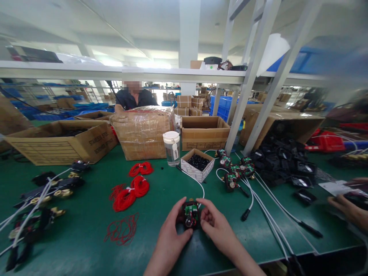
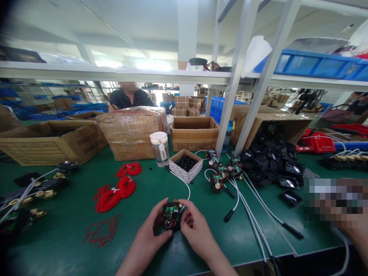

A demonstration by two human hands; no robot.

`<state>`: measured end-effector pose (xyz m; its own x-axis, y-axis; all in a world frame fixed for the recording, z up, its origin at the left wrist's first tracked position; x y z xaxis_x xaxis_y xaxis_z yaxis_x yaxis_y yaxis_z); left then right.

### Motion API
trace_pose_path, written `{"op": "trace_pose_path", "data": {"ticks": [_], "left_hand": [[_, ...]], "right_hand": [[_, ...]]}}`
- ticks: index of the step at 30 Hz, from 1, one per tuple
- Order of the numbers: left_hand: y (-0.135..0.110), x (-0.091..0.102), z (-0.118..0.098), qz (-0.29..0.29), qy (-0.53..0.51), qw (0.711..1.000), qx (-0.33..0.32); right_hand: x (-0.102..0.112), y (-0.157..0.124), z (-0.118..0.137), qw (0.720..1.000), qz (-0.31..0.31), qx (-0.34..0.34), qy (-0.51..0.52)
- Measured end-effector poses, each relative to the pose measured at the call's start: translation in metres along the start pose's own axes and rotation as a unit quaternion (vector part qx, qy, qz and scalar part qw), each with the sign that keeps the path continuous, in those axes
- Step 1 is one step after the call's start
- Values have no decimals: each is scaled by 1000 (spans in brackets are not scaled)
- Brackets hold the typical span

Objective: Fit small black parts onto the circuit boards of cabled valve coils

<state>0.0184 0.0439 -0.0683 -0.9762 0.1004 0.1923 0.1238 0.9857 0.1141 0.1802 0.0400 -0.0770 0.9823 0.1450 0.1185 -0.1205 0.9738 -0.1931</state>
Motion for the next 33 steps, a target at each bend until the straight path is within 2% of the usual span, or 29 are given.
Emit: {"op": "trace_pose_path", "data": {"ticks": [3, 6, 8, 11, 13, 15, 18, 23, 25, 28, 33], "left_hand": [[-1, 4, 1, 45, -63, 997, 15], [0, 11, 5, 31, -77, 996, 26], [2, 13, 8, 16, -73, 997, 32], [5, 11, 11, 19, -69, 997, 31], [5, 10, 14, 26, -61, 997, 27], [5, 11, 18, 34, -52, 998, 16], [3, 11, 27, 51, -43, 998, -6], [1, 13, 37, 51, -35, 997, -34], [0, 14, 36, 48, -30, 998, -36], [-1, 13, 29, 60, -18, 997, -43], [-4, 14, 14, 57, 22, 996, -73]], "right_hand": [[13, 3, 1, 1000, -22, 6, 0], [36, 14, 15, 997, -62, 33, -16], [56, 28, 33, 990, -110, 59, -68], [82, 58, 67, 948, -195, 77, -237], [91, 85, 90, 921, -220, 79, -311], [90, 115, 108, 905, -212, 80, -360], [75, 158, 120, 880, -168, 58, -441], [50, 203, 109, 847, -108, -26, -520], [46, 208, 103, 845, -100, -44, -524], [48, 206, 102, 856, -107, -38, -505], [64, 188, 122, 905, -151, 28, -396]]}}
Point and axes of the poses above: each hand's wrist, its own y-axis towards the middle knuckle, its own x-axis out of the back of the hand, z = x × y, the point moved 8 cm from there along y, towards the middle knuckle, and after that the axes turned 10 degrees about -x, right-handed, at the moved point
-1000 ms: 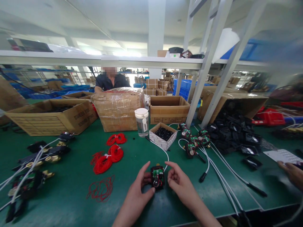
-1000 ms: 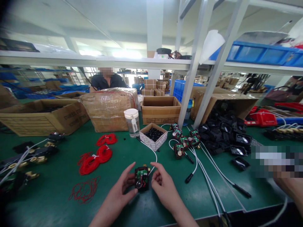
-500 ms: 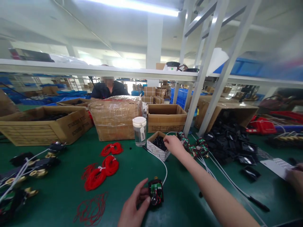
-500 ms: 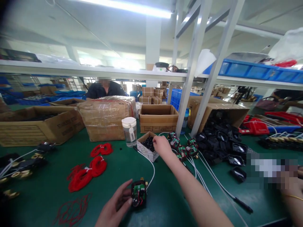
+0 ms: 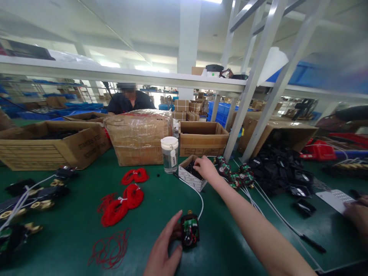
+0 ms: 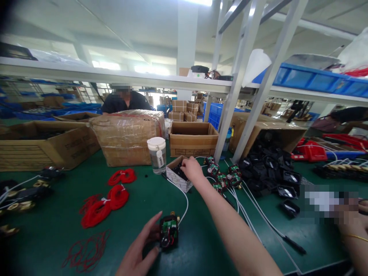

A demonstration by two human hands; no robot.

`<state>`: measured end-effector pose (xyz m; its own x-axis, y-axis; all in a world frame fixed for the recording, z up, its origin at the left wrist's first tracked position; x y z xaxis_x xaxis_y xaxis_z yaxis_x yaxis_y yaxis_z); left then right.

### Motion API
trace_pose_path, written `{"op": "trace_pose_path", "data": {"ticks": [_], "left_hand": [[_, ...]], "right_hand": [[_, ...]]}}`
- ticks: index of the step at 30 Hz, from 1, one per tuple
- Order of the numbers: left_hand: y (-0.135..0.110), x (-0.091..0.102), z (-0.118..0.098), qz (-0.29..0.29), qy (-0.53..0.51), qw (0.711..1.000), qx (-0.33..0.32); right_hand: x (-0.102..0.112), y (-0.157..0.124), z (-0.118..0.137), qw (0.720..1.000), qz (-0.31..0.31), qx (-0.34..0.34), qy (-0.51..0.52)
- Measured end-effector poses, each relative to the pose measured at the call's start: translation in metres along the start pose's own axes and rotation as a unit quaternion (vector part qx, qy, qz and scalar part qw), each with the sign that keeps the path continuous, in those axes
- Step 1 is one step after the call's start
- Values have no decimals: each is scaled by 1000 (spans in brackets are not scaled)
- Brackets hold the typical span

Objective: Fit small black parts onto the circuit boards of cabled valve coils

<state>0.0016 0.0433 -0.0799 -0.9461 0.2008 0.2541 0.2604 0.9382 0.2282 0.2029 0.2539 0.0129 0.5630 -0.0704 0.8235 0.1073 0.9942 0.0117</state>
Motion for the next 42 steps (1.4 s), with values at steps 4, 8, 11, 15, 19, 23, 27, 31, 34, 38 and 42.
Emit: {"op": "trace_pose_path", "data": {"ticks": [4, 8, 11, 15, 19, 23, 27, 31, 34, 38, 42], "left_hand": [[0, -2, -8, -9, 49, 999, -15], [2, -7, -13, -21, 72, 997, -5], [4, -10, -14, -32, 83, 996, -3], [6, -11, -13, -60, 96, 993, -12], [6, -12, -10, -56, 104, 993, -15], [7, -11, -10, -52, 112, 992, -10], [7, -10, -10, -53, 118, 992, -1], [6, -9, -9, -55, 119, 991, 0], [7, -10, -9, -53, 119, 991, -1], [7, -11, -11, -56, 109, 992, -3], [6, -14, -13, -47, 98, 994, -1]], "right_hand": [[14, -41, -8, 988, -1, -4, 154], [-4, -120, -27, 952, 60, -7, 299], [-35, -178, -47, 816, 156, -72, 551], [-56, -220, -65, 741, 151, -120, 644], [-62, -233, -70, 716, 141, -133, 671], [-67, -238, -72, 693, 155, -144, 689], [-71, -240, -74, 678, 158, -155, 701], [-75, -242, -73, 669, 170, -158, 706], [-74, -241, -74, 685, 164, -143, 696], [-70, -237, -76, 751, 145, -114, 634], [-67, -232, -75, 816, 115, -104, 557]]}}
Point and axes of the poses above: each hand's wrist, its own y-axis towards the middle knuckle, its own x-axis out of the back of the hand, z = x × y, the point moved 8 cm from there along y, towards the middle knuckle, and after that the axes turned 10 degrees about -x, right-handed, at the moved point
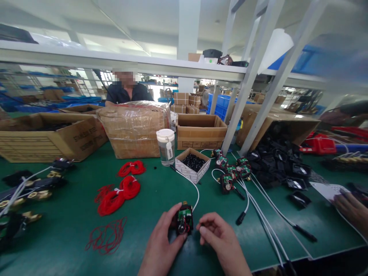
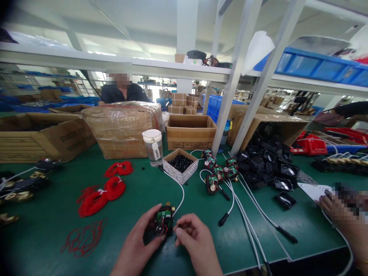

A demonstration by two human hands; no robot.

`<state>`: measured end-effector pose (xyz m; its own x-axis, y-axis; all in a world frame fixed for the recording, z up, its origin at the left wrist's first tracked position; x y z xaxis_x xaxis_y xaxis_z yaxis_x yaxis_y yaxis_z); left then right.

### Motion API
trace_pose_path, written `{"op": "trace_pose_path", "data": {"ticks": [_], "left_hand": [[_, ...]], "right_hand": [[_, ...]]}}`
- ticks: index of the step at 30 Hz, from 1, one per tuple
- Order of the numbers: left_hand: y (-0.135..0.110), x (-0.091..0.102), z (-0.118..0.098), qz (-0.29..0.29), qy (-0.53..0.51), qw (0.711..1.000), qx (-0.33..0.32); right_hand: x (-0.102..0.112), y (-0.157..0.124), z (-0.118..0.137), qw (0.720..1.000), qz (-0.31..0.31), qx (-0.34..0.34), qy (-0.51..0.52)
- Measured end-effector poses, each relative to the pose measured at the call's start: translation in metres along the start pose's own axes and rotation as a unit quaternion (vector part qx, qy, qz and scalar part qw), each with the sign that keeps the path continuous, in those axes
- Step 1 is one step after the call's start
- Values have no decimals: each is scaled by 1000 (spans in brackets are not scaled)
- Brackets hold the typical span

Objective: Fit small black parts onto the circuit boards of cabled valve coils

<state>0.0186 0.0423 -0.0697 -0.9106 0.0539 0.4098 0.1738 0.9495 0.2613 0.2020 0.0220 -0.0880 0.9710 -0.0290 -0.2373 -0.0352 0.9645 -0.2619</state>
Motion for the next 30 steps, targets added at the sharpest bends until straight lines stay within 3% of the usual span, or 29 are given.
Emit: {"op": "trace_pose_path", "data": {"ticks": [3, 10, 23, 30], "left_hand": [[-1, 0, 1, 2, -1, 1000, 10], [-1, -1, 2, 8, -15, 1000, 11], [0, -2, 0, 23, -30, 999, 12], [1, -2, -1, 30, -28, 999, 16]], "right_hand": [[-1, 1, 7, 998, -40, 13, -45], [-27, 4, 14, 995, 12, 5, -103], [-32, 0, 27, 979, -67, 22, -190], [-33, 0, 23, 979, -95, 37, -173]]}}
Point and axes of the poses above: each hand's wrist, its own y-axis towards the middle knuckle, its own x-axis out of the back of the hand, z = x × y, the point moved 8 cm from there along y, towards the middle knuckle, and after that the axes turned 10 degrees about -x, right-handed, at the moved point
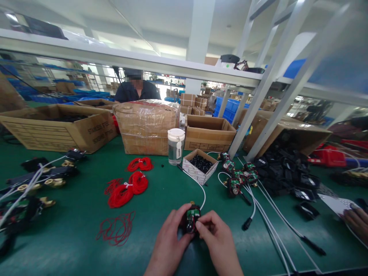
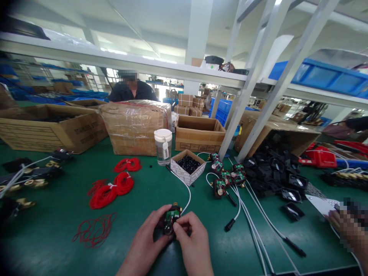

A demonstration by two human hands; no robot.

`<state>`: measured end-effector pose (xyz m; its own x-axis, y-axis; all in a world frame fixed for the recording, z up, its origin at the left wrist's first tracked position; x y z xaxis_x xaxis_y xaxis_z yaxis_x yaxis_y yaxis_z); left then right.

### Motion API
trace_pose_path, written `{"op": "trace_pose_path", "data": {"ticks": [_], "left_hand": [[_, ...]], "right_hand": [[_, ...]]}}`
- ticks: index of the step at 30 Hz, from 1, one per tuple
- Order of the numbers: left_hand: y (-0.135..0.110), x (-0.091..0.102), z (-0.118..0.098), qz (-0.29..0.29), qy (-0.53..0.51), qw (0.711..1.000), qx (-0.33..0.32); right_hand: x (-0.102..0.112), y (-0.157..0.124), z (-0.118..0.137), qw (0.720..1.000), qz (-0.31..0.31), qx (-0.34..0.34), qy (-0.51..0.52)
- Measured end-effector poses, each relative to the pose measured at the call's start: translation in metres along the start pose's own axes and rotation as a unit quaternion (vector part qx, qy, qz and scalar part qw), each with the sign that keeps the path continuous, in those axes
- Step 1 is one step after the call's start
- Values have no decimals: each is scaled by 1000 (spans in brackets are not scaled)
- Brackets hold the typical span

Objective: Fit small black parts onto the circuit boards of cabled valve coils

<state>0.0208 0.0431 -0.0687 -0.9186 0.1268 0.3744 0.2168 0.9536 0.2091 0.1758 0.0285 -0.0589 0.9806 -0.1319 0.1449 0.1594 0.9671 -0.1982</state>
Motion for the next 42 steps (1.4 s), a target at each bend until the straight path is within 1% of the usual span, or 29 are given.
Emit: {"op": "trace_pose_path", "data": {"ticks": [3, 7, 11, 12, 13, 16, 17, 20, 22, 24, 26, 30, 32, 34, 37, 42], "left_hand": [[-2, 0, 2, -4, -2, 1000, 0], [-1, 2, 1, -15, -11, 1000, -5], [3, 3, -2, -15, -14, 1000, -3], [4, 3, -2, -14, -14, 1000, -4], [5, 4, -3, -15, -14, 1000, -5], [5, 6, -2, -22, -10, 1000, -7], [4, 6, -2, -23, -10, 1000, -8], [3, 7, -4, -26, -14, 1000, -11], [3, 8, -5, -30, -17, 999, -13], [3, 8, -7, -33, -20, 999, -18], [4, 8, -7, -31, -25, 999, -21], [5, 7, -5, -26, -25, 999, -25], [5, 7, -4, -26, -20, 999, -26], [4, 6, -3, -25, -16, 999, -24], [4, 6, -1, -28, -18, 999, -22], [2, 6, 0, -32, -14, 999, -23]], "right_hand": [[-1, 0, -5, 1000, -15, 1, 8], [0, -1, -5, 999, -44, 10, 11], [-5, 0, -8, 999, -18, -16, 38], [-6, -1, -9, 999, -24, -18, 39], [-6, -2, -11, 998, -42, -13, 37], [-5, -8, -17, 992, -122, 13, 32], [-7, -9, -21, 989, -139, 15, 38], [-14, -10, -34, 984, -158, 3, 82], [-16, -10, -38, 981, -162, -5, 103], [-14, -10, -35, 983, -157, -1, 99], [-10, -10, -23, 988, -140, 12, 67], [4, -4, 13, 995, -77, 52, -47], [8, 1, 30, 989, -43, 80, -116], [9, 6, 39, 981, -18, 90, -169], [9, 12, 35, 981, -8, 72, -178], [8, 16, 16, 994, 24, 57, -86]]}}
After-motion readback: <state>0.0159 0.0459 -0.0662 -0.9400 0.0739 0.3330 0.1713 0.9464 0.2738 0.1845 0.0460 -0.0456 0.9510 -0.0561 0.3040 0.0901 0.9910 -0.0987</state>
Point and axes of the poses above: each hand's wrist, its own y-axis towards the middle knuckle, its own x-axis out of the back of the hand, z = x × y, the point moved 8 cm from there along y, towards the middle knuckle, and after that the axes turned 10 degrees about -x, right-handed, at the moved point
